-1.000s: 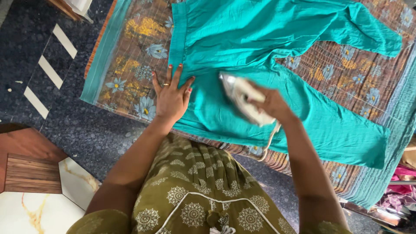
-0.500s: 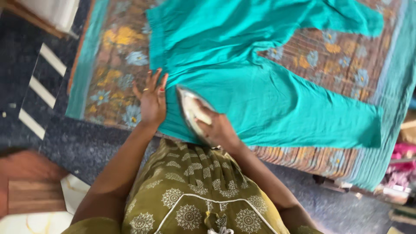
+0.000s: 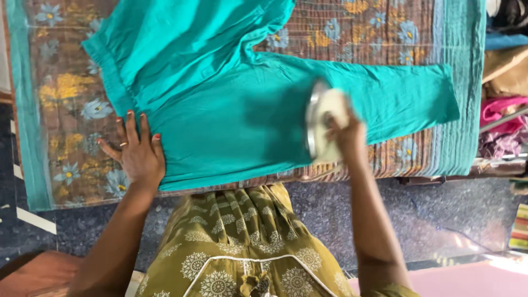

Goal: The person irons a pair of teal trousers laid out on a floral-patterned table. They use a white electric iron to smooth the fabric, systematically moving from one leg to the other and adjusting the garment's position as needed.

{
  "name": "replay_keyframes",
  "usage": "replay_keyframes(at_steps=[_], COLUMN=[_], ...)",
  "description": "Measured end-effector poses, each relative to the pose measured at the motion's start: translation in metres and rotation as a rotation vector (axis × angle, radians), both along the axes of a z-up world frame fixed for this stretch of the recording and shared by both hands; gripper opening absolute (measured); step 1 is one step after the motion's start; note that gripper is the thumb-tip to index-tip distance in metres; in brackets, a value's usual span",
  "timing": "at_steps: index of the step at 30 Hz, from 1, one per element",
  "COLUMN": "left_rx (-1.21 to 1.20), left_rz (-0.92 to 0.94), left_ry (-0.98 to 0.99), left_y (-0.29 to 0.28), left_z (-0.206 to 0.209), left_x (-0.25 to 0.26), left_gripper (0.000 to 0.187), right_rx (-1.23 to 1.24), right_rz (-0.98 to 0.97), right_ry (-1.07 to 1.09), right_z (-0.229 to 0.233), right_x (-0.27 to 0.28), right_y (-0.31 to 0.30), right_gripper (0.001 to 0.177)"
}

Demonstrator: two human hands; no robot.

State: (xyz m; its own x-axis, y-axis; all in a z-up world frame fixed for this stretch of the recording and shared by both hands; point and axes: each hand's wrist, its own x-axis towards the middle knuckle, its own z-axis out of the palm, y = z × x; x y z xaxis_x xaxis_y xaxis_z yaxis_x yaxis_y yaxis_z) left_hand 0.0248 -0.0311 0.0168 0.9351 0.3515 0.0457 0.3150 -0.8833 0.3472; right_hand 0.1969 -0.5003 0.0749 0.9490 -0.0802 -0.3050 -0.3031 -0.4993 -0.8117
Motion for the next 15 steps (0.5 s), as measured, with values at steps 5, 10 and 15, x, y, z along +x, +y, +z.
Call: replay_keyframes(at_steps=[5,10,15], left_rx=[0.058,0.046,-0.023], left_rz=[-0.004,-0.211,-0.444], left_ry=[0.005,-0.045,-0.087], left_y=[-0.010,-0.069,-0.151], left_z=[0.010,0.018,-0.004], left_x=[0.002,0.042,0.098], left_gripper=[0.058,0.067,0.069], right_rx=[0.192,-0.297,-0.105], right_rz=[0.050,0.048,0.269], right_ry=[-0.494,-0.422,0.262], right_z=[-0.052,-0.073,-0.017], right_x=[0.049,0.048,-0.017], right_y=[-0.112,-0.078,0.068], right_gripper=[0.056,0.042,0.070])
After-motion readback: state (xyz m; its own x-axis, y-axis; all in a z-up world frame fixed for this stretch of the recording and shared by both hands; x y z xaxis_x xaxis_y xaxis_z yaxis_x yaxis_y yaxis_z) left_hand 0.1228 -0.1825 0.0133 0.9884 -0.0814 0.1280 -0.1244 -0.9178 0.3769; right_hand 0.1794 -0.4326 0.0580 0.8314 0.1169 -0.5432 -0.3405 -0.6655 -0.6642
